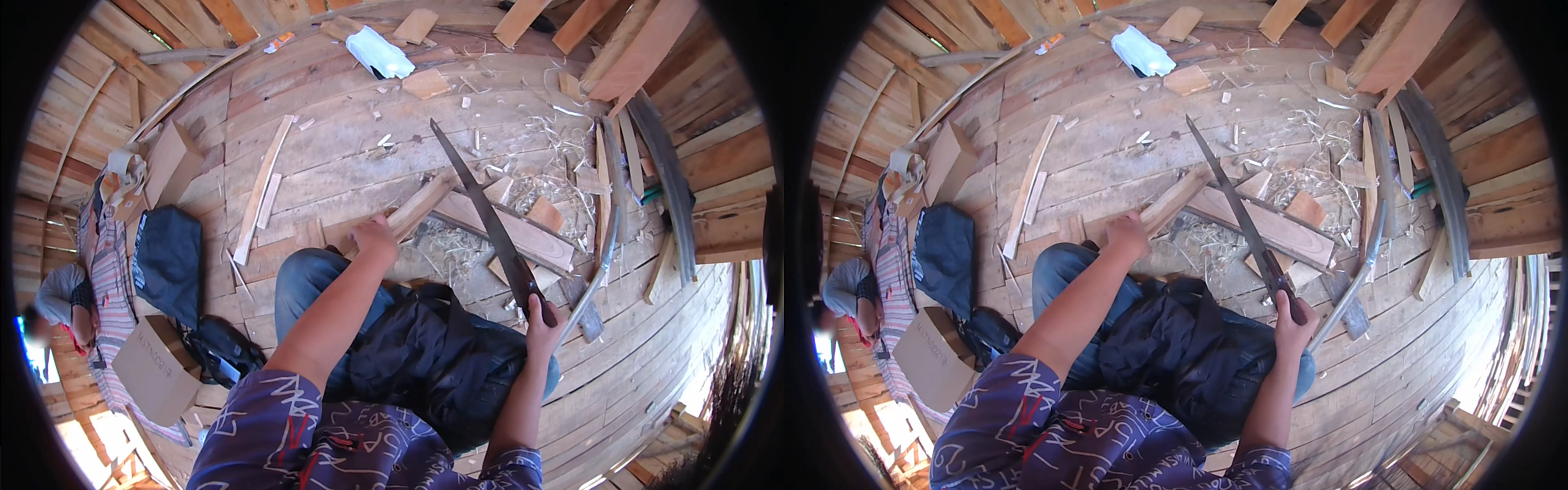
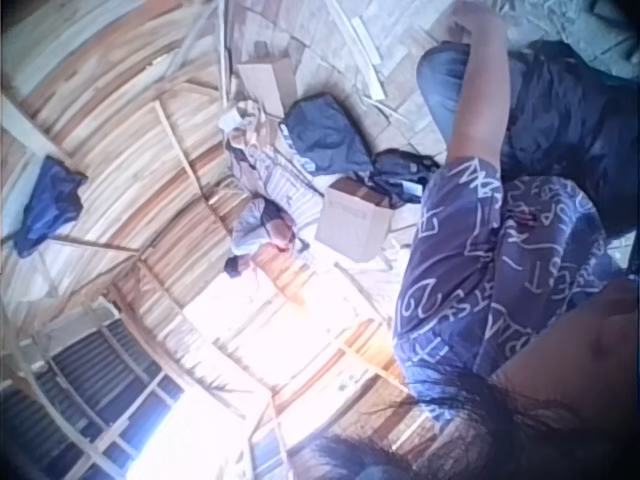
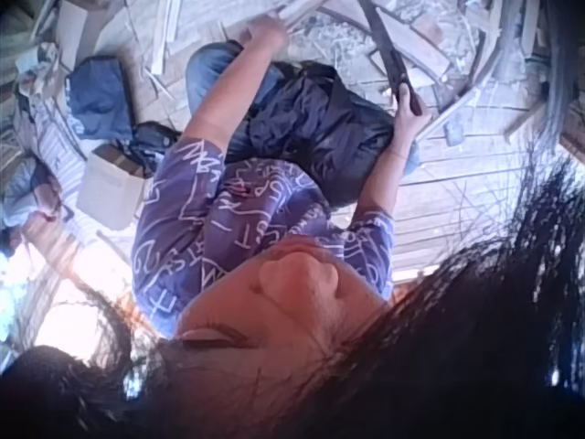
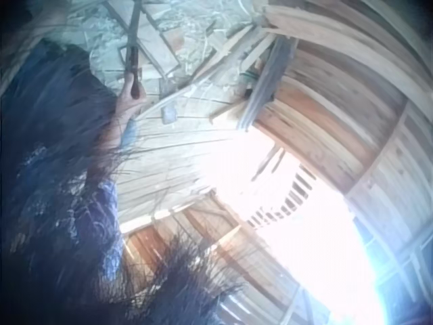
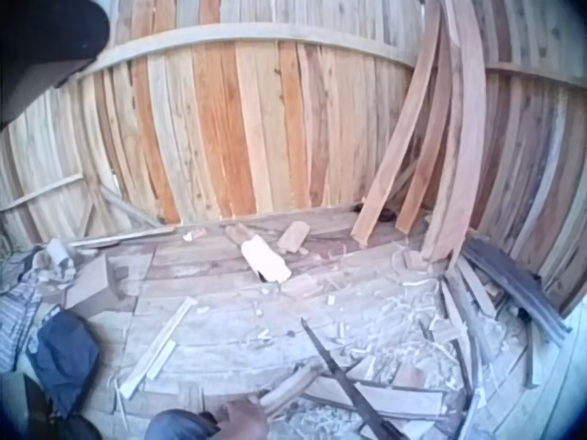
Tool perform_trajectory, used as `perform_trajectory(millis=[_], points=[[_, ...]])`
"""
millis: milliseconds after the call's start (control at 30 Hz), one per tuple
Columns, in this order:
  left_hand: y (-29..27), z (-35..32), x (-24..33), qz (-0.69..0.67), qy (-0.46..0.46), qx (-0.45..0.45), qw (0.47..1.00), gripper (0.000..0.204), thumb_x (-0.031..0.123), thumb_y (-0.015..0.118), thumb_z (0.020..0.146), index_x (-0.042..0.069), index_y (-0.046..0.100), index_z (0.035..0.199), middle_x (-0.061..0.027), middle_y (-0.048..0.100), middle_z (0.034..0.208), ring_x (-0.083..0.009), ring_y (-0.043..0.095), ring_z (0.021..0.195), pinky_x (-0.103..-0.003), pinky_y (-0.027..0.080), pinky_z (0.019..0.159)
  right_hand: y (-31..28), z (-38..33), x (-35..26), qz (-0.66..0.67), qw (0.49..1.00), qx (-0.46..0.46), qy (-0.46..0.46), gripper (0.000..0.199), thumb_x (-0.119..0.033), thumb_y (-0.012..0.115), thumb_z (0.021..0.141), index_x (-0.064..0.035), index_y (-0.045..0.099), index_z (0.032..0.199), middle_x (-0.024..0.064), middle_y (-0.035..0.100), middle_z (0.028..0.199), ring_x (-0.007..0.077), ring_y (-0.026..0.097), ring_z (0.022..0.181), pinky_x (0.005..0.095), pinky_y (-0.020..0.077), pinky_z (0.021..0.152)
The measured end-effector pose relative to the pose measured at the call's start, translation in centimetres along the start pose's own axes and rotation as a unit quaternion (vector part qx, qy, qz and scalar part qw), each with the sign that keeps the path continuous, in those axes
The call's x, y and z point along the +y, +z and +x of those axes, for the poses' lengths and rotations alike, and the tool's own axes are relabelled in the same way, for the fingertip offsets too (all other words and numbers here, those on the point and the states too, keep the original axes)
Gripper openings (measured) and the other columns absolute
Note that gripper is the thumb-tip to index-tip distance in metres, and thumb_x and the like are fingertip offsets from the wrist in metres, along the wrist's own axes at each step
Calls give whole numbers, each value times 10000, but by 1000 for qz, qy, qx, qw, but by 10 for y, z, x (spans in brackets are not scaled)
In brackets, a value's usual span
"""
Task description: The person saws a piece of wood using a hand saw while sitting on a wooden floor.
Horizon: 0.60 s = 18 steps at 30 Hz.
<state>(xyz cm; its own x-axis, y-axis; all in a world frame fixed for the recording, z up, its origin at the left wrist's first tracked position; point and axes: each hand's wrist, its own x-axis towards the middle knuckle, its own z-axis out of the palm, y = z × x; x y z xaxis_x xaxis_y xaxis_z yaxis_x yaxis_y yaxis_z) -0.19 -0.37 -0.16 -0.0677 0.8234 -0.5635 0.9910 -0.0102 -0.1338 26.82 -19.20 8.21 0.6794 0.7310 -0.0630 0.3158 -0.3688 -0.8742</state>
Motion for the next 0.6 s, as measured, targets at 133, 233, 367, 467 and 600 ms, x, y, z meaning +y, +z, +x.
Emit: perform_trajectory(millis=[133,233,367,467,600], points=[[1,1,5,24,-15,-5,1000,688,309,729,671,-13,397,1181,-191,574,1142,-312,572,1067,-449,429,877,-4,14,9,-20,1000,7,12,391,-298,704,823,32,588,649,-18,474,533,63,413,498,248,298,456],[1,1,5,32,-16,-14,999,688,316,727,674,-13,399,1182,-188,572,1143,-307,570,1071,-438,425,883,-3,14,-7,1,999,8,31,428,-287,705,814,42,547,590,-16,428,498,61,368,491,271,272,443],[3,3,5,34,-19,-9,999,683,322,725,678,-11,403,1180,-184,576,1139,-297,573,1069,-410,418,895,-2,12,1,-23,1000,16,-6,428,-281,708,816,35,540,581,-28,417,500,54,357,495,265,257,442],[7,6,3,30,-14,10,999,680,322,726,679,-9,404,1179,-180,583,1130,-292,578,1062,-402,412,895,2,7,-1,-15,1000,19,-14,432,-287,717,810,30,535,580,-37,410,504,52,351,495,264,249,441],[4,5,2,27,-6,-9,1000,677,321,723,681,-11,402,1176,-184,585,1129,-291,583,1051,-439,401,879,0,1,2,-33,998,31,-35,440,-303,723,806,25,531,585,-32,408,506,55,352,498,267,252,447]])
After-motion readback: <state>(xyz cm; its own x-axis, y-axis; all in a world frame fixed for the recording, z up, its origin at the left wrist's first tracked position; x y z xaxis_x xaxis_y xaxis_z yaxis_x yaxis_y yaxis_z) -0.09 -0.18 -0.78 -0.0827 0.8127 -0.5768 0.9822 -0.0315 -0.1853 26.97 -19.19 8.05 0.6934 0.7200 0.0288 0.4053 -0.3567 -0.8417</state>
